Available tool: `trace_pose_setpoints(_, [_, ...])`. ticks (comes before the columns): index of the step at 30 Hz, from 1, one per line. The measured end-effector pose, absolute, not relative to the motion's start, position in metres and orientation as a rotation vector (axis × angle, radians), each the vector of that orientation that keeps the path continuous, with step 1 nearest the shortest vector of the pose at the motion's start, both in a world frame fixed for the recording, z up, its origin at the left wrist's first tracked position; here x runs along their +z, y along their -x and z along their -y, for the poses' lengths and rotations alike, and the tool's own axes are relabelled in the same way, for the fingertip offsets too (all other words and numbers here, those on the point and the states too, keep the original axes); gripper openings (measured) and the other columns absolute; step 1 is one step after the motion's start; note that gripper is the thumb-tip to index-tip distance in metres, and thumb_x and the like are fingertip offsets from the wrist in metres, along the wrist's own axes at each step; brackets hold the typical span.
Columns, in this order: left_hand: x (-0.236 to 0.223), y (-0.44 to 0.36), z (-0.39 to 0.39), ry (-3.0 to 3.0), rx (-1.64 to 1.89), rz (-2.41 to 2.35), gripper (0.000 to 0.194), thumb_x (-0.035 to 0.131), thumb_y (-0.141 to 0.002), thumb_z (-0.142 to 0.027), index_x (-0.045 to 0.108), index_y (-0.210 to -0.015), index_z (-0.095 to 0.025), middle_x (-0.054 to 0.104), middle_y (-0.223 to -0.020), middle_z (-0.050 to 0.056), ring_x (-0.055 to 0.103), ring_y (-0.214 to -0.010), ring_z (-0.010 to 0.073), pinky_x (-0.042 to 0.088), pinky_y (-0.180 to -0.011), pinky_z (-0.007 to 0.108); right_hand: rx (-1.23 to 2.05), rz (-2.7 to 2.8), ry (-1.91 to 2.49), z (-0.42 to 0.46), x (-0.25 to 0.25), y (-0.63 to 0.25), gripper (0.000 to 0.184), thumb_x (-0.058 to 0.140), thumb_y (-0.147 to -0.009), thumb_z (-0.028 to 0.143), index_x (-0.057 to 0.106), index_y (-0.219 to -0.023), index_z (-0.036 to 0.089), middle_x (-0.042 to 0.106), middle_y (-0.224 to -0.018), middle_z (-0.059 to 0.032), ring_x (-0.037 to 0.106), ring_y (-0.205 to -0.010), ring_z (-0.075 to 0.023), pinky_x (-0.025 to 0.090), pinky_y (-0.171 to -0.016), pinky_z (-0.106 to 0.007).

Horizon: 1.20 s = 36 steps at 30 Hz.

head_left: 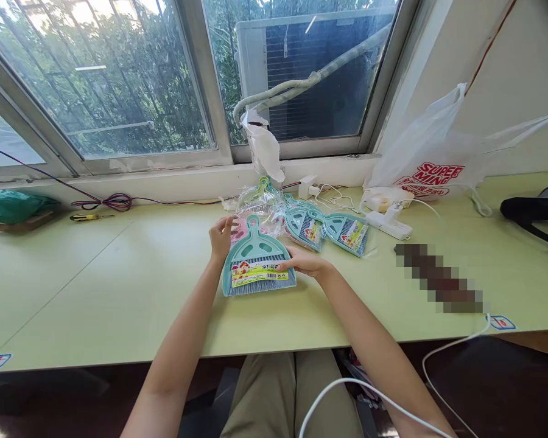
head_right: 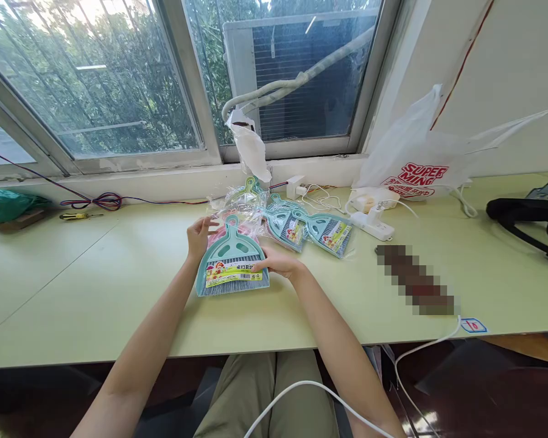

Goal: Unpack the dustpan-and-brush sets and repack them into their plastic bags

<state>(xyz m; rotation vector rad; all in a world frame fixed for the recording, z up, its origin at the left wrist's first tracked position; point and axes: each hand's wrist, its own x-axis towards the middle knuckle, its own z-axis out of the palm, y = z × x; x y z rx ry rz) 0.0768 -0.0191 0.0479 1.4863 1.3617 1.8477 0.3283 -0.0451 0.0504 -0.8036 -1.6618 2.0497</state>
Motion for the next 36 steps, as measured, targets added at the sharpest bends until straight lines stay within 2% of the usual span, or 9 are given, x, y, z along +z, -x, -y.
trace_pose_setpoints(5, [0.049, -0.072, 0.02, -1.396, 1.644, -1.208, 0.052, 0.068, -0.074, -0.059, 0.073, -0.104, -0.016, 0.07, -0.099, 0.01, 0.065, -0.09, 0.022, 0.058, -0.073, 0.034, 1.99, 1.593, 0.888, 0.042, 0.05, -0.328, 0.058, 0.083, -0.057, 0.021, 0.064, -0.112, 0.019, 0.071, -0.111, -0.0061, 0.068, -0.097, -0.0219, 0.059, -0.076, -0.029])
trace_pose_setpoints(9, [0.054, -0.068, 0.026, -1.339, 1.529, -1.121, 0.056, 0.071, -0.074, -0.055, 0.069, -0.115, -0.017, 0.07, -0.098, 0.01, 0.065, -0.09, 0.02, 0.056, -0.075, 0.03, 1.913, 1.559, 0.97, 0.039, 0.049, -0.328, 0.049, 0.081, -0.057, 0.019, 0.068, -0.105, 0.018, 0.072, -0.107, -0.0065, 0.068, -0.095, -0.0217, 0.058, -0.074, -0.028])
trace_pose_setpoints(11, [0.054, -0.068, 0.026, -1.249, 1.558, -1.066, 0.068, 0.07, -0.075, -0.056, 0.057, -0.131, -0.021, 0.069, -0.091, 0.007, 0.066, -0.08, 0.0167, 0.056, -0.071, 0.028, 1.894, 1.551, 0.973, 0.037, 0.049, -0.328, 0.048, 0.081, -0.057, 0.019, 0.069, -0.103, 0.018, 0.072, -0.106, -0.006, 0.068, -0.094, -0.0217, 0.058, -0.075, -0.029])
trace_pose_setpoints(13, [0.054, -0.067, 0.023, -1.11, 1.639, -1.023, 0.081, 0.065, -0.077, -0.059, 0.036, -0.146, -0.028, 0.067, -0.092, 0.004, 0.065, -0.071, 0.0138, 0.055, -0.066, 0.027, 1.894, 1.55, 0.979, 0.036, 0.047, -0.328, 0.048, 0.081, -0.056, 0.019, 0.069, -0.102, 0.018, 0.073, -0.105, -0.006, 0.068, -0.094, -0.0217, 0.057, -0.076, -0.03])
trace_pose_setpoints(15, [0.053, -0.067, 0.02, -0.961, 1.702, -1.029, 0.085, 0.062, -0.08, -0.061, 0.024, -0.149, -0.03, 0.066, -0.098, 0.004, 0.065, -0.069, 0.0132, 0.055, -0.065, 0.027, 1.902, 1.56, 0.981, 0.036, 0.046, -0.328, 0.05, 0.081, -0.055, 0.02, 0.069, -0.104, 0.018, 0.073, -0.105, -0.0063, 0.068, -0.094, -0.0219, 0.057, -0.075, -0.03])
trace_pose_setpoints(21, [0.054, -0.071, 0.026, -1.055, 1.345, -0.934, 0.068, 0.068, -0.081, -0.046, 0.043, -0.14, -0.026, 0.065, -0.116, 0.009, 0.067, -0.097, 0.0204, 0.055, -0.081, 0.03, 1.905, 1.61, 0.996, 0.036, 0.045, -0.326, 0.051, 0.082, -0.055, 0.02, 0.068, -0.104, 0.017, 0.072, -0.104, -0.0065, 0.068, -0.093, -0.0217, 0.057, -0.07, -0.028])
trace_pose_setpoints(27, [0.051, -0.077, 0.033, -1.143, 1.098, -0.892, 0.078, 0.076, -0.075, -0.03, 0.039, -0.144, -0.03, 0.068, -0.116, 0.008, 0.07, -0.087, 0.0198, 0.056, -0.074, 0.03, 1.886, 1.526, 0.999, 0.036, 0.048, -0.326, 0.052, 0.081, -0.054, 0.018, 0.067, -0.105, 0.018, 0.072, -0.106, -0.0066, 0.068, -0.093, -0.0218, 0.058, -0.072, -0.03])
trace_pose_setpoints(33, [0.048, -0.068, 0.031, -1.127, 1.067, -0.91, 0.083, 0.076, -0.074, -0.031, 0.035, -0.147, -0.032, 0.066, -0.121, 0.008, 0.07, -0.092, 0.0227, 0.056, -0.078, 0.033, 1.876, 1.42, 0.993, 0.033, 0.046, -0.328, 0.049, 0.08, -0.053, 0.015, 0.066, -0.1, 0.018, 0.073, -0.101, -0.0056, 0.069, -0.09, -0.0212, 0.059, -0.071, -0.03])
trace_pose_setpoints(36, [0.046, -0.063, 0.031, -1.165, 1.083, -0.89, 0.081, 0.074, -0.076, -0.04, 0.036, -0.147, -0.035, 0.061, -0.13, 0.007, 0.067, -0.101, 0.0247, 0.054, -0.087, 0.037, 1.856, 1.396, 0.977, 0.032, 0.045, -0.328, 0.055, 0.08, -0.053, 0.016, 0.064, -0.106, 0.02, 0.072, -0.104, -0.0053, 0.068, -0.092, -0.0213, 0.058, -0.07, -0.028])
